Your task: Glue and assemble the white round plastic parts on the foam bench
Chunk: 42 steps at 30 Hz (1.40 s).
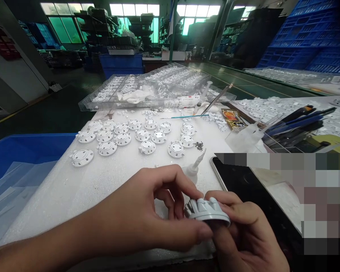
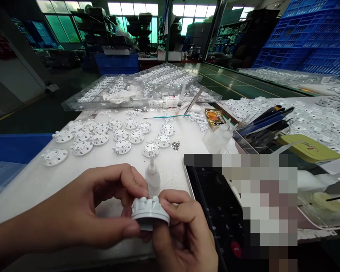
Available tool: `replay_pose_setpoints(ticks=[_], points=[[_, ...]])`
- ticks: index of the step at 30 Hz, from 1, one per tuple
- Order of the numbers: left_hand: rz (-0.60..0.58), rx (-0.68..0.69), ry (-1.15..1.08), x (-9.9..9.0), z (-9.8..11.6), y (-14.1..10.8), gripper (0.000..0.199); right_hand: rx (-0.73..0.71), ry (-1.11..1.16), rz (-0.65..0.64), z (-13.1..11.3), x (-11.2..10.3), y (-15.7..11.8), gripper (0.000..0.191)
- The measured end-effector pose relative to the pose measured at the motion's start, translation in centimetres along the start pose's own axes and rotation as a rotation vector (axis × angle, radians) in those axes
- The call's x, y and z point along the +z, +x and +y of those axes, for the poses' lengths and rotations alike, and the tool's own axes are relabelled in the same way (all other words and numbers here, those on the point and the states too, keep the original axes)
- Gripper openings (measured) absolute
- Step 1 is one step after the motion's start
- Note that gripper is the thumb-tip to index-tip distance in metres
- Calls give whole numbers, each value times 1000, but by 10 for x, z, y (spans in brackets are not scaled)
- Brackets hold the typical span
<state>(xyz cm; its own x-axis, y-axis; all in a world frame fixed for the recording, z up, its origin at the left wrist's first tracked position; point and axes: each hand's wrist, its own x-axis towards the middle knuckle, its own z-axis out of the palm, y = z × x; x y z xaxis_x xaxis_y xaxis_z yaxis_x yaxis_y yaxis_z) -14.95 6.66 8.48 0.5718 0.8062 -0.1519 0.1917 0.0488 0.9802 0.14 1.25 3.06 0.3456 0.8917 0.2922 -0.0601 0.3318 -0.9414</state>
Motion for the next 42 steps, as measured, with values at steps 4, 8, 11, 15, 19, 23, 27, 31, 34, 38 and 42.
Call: replay_pose_setpoints(ticks=[4, 8, 11, 15, 19, 23, 27, 31, 34, 38, 42], points=[[56, 128, 106, 5, -1, -4, 22, -48, 2, -39, 5, -9, 5, 8], [97, 190, 169, 5, -1, -4, 24, -37, -20, -172, 5, -18, 10, 6], [96, 190, 167, 4, -1, -2, 26, -30, -31, -211, 5, -21, 12, 6], [44, 159, 152, 1, -1, -2, 25, -30, -37, -242, 4, -23, 11, 7], [25, 200, 290, -5, 5, -2, 22, -51, -51, -261, 5, -22, 11, 10], [15, 202, 450, -13, 11, -3, 22, -152, -150, -224, 11, -20, 12, 21], [-53, 108, 482, -21, 11, -2, 21, -319, -356, -205, 17, -22, 14, 26], [-147, 38, 504, -35, 18, 0, 22, -444, -519, -322, 17, -23, 17, 30], [1, 9, 477, -47, 29, 4, 23, -520, -558, -360, 18, -23, 20, 31], [227, -5, 490, -62, 41, 24, 31, -658, -613, -409, 26, -19, 20, 32], [94, 128, 835, -70, 53, 72, 32, -640, -536, -324, 34, -13, 15, 33]])
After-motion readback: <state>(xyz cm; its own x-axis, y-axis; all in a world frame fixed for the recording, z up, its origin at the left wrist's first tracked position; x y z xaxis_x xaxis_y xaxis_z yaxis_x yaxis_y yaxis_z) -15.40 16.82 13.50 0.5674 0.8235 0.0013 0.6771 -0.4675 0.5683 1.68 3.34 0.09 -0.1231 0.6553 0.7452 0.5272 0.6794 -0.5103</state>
